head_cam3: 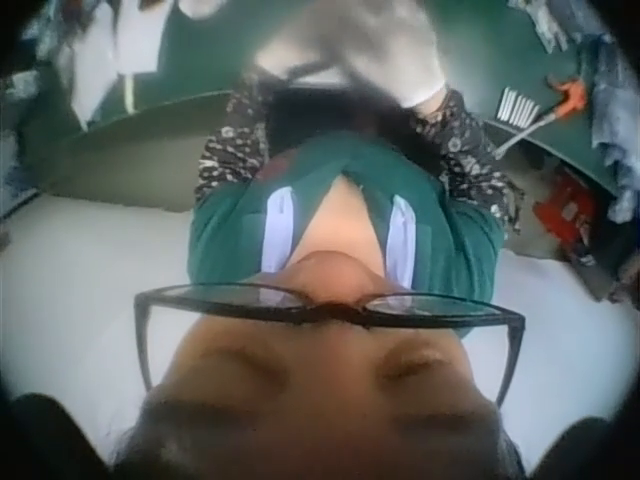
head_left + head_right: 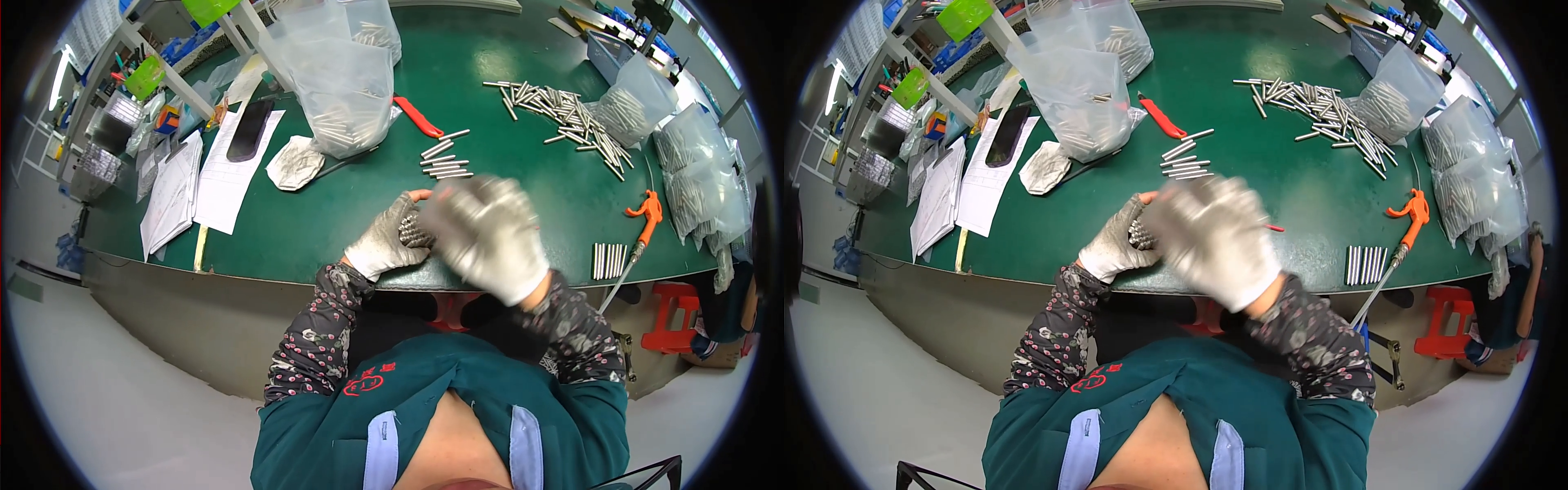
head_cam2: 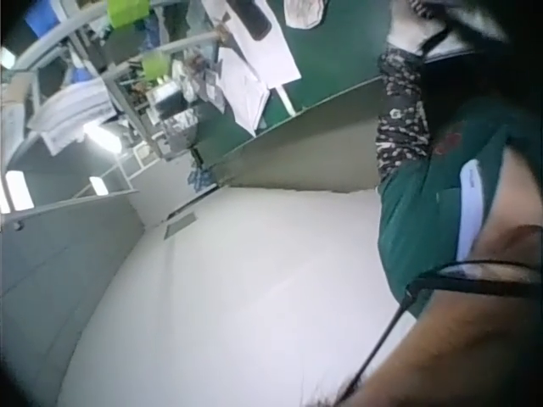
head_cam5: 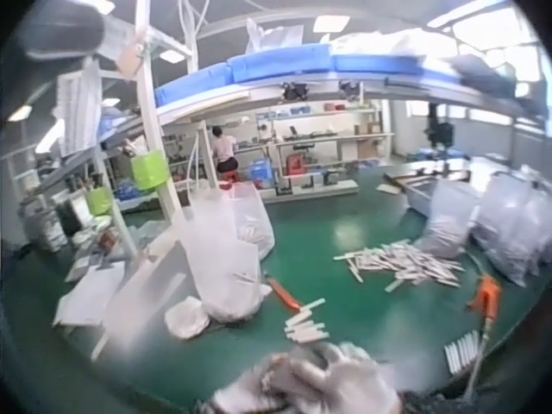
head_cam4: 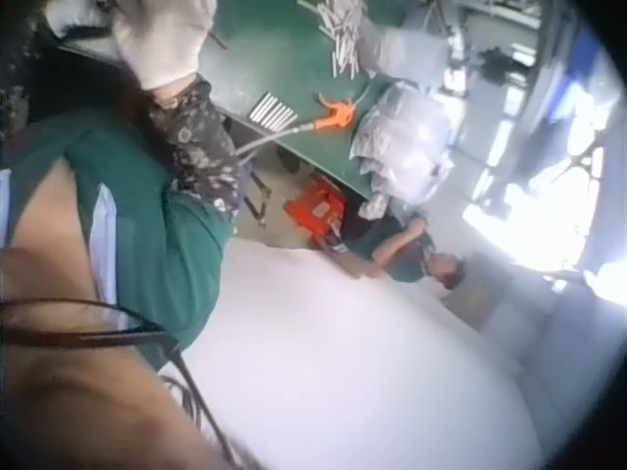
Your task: The recorder is seen bundling small metal rods together, cleaning them with an air gun, and then placing them into plastic bags at a factory workbench.
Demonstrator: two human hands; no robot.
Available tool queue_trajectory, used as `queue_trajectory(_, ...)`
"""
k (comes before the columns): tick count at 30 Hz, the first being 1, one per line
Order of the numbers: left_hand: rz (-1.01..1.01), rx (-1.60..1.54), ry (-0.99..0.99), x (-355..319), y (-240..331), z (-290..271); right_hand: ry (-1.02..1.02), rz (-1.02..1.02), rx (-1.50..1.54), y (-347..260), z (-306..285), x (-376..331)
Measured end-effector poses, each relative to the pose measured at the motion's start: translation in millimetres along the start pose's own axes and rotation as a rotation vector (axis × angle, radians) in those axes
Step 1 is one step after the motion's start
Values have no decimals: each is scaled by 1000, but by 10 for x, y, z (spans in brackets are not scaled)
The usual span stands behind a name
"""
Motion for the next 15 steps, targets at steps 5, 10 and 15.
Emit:
queue_trajectory(5, -6, 251, -49, 13, -21, -34, 36, 160, -469, 373, -73, 24)
queue_trajectory(10, 169, 350, 17, -7, 6, -89, -112, -154, -138, -191, 235, -48)
queue_trajectory(15, 118, 271, -18, 103, -223, -155, -60, -19, -201, -110, 99, 51)
Point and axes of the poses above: each hand's wrist, its own x-axis towards the middle knuckle, its own z-axis out of the palm, y = z × x, the point moved 8 cm from there along x, towards the middle knuckle, and after that the axes turned 3 degrees about x, right-handed, at the moved point
